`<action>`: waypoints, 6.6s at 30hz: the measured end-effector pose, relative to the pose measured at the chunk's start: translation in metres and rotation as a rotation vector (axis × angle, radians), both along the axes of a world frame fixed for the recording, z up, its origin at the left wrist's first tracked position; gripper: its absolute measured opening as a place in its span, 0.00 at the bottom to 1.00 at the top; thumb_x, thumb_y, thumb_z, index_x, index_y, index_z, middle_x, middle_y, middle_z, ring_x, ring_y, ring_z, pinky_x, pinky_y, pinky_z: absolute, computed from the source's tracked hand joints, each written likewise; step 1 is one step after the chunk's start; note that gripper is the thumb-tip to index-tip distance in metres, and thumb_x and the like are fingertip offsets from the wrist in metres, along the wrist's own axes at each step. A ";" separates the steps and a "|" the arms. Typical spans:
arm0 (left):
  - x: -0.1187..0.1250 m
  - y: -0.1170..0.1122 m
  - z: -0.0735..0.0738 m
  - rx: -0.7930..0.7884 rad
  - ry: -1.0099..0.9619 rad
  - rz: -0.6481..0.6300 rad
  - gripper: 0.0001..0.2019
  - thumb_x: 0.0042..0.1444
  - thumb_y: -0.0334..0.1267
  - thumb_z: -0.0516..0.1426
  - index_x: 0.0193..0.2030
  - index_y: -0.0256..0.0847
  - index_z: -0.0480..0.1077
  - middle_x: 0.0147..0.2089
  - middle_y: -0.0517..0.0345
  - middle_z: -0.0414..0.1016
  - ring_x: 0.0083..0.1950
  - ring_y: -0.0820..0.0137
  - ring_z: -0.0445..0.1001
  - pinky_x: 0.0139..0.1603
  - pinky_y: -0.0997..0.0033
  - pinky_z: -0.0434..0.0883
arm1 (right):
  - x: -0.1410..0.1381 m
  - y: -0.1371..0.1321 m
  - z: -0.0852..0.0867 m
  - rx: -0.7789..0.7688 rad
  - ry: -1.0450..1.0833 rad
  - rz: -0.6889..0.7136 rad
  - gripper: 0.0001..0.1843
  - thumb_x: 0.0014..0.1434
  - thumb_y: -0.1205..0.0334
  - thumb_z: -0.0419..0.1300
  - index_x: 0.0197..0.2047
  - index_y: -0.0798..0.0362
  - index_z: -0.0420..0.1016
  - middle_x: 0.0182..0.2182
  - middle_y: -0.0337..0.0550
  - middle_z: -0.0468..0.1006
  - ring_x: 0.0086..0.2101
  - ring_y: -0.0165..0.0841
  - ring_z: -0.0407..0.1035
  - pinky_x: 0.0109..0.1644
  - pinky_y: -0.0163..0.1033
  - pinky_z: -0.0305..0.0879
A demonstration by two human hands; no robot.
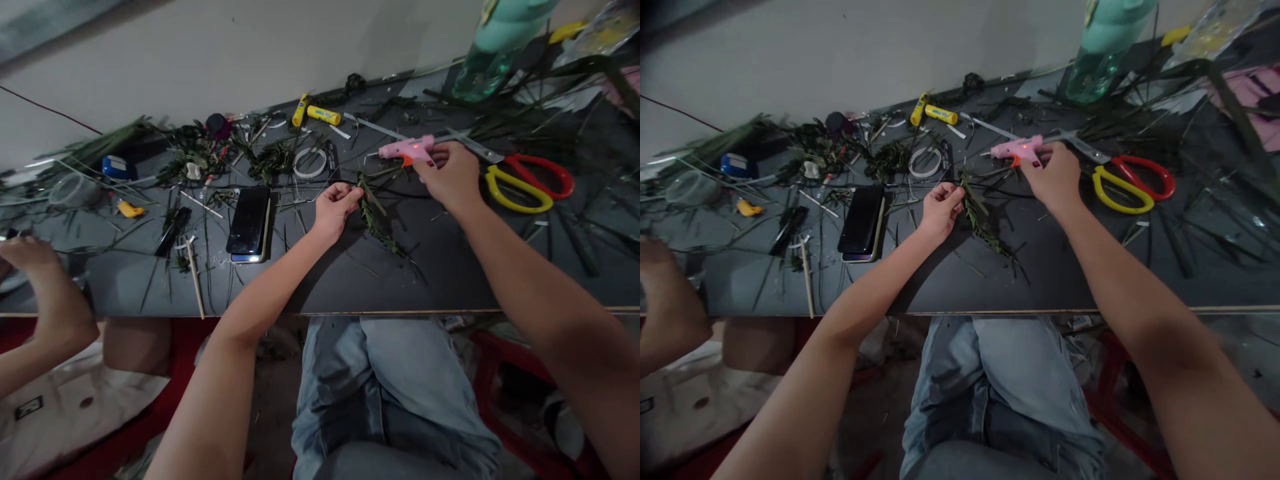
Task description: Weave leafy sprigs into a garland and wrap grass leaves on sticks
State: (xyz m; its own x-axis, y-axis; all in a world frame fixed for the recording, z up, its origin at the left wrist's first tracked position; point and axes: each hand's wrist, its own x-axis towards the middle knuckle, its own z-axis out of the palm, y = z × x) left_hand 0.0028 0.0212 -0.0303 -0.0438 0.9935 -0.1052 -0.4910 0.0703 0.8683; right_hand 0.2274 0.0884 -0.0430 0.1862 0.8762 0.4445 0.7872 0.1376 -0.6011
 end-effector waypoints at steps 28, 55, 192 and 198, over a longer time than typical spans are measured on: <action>-0.009 0.012 -0.032 0.257 0.228 -0.116 0.22 0.38 0.51 0.75 0.39 0.44 0.81 0.35 0.62 0.81 0.36 0.74 0.79 0.45 0.69 0.79 | -0.057 -0.051 0.027 -0.285 0.607 0.633 0.17 0.47 0.49 0.74 0.25 0.53 0.76 0.18 0.38 0.68 0.21 0.25 0.58 0.23 0.35 0.51; -0.009 0.012 -0.034 0.222 0.269 -0.091 0.19 0.44 0.46 0.74 0.42 0.43 0.80 0.41 0.56 0.83 0.53 0.63 0.80 0.58 0.58 0.76 | -0.060 -0.056 0.031 -0.377 0.700 0.660 0.13 0.54 0.55 0.73 0.30 0.54 0.77 0.18 0.35 0.67 0.17 0.23 0.58 0.20 0.34 0.53; -0.012 0.007 -0.018 0.075 0.239 -0.207 0.07 0.58 0.37 0.64 0.42 0.38 0.79 0.39 0.56 0.83 0.42 0.71 0.83 0.51 0.64 0.82 | -0.061 -0.060 0.038 -0.389 0.699 0.502 0.06 0.50 0.62 0.73 0.28 0.52 0.80 0.19 0.38 0.73 0.18 0.26 0.60 0.22 0.37 0.56; -0.005 0.002 -0.009 0.066 0.254 -0.234 0.07 0.56 0.34 0.66 0.42 0.39 0.80 0.36 0.61 0.81 0.38 0.77 0.80 0.48 0.72 0.82 | -0.057 -0.059 0.034 -0.334 0.603 0.580 0.10 0.50 0.53 0.74 0.28 0.47 0.80 0.25 0.43 0.78 0.30 0.35 0.71 0.29 0.41 0.67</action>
State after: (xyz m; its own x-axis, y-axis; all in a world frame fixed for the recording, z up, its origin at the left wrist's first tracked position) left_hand -0.0021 0.0237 -0.0396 0.1697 0.9839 -0.0556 -0.2360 0.0953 0.9671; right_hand 0.1701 0.0295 -0.0091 -0.2068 0.9711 0.1195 0.1864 0.1590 -0.9695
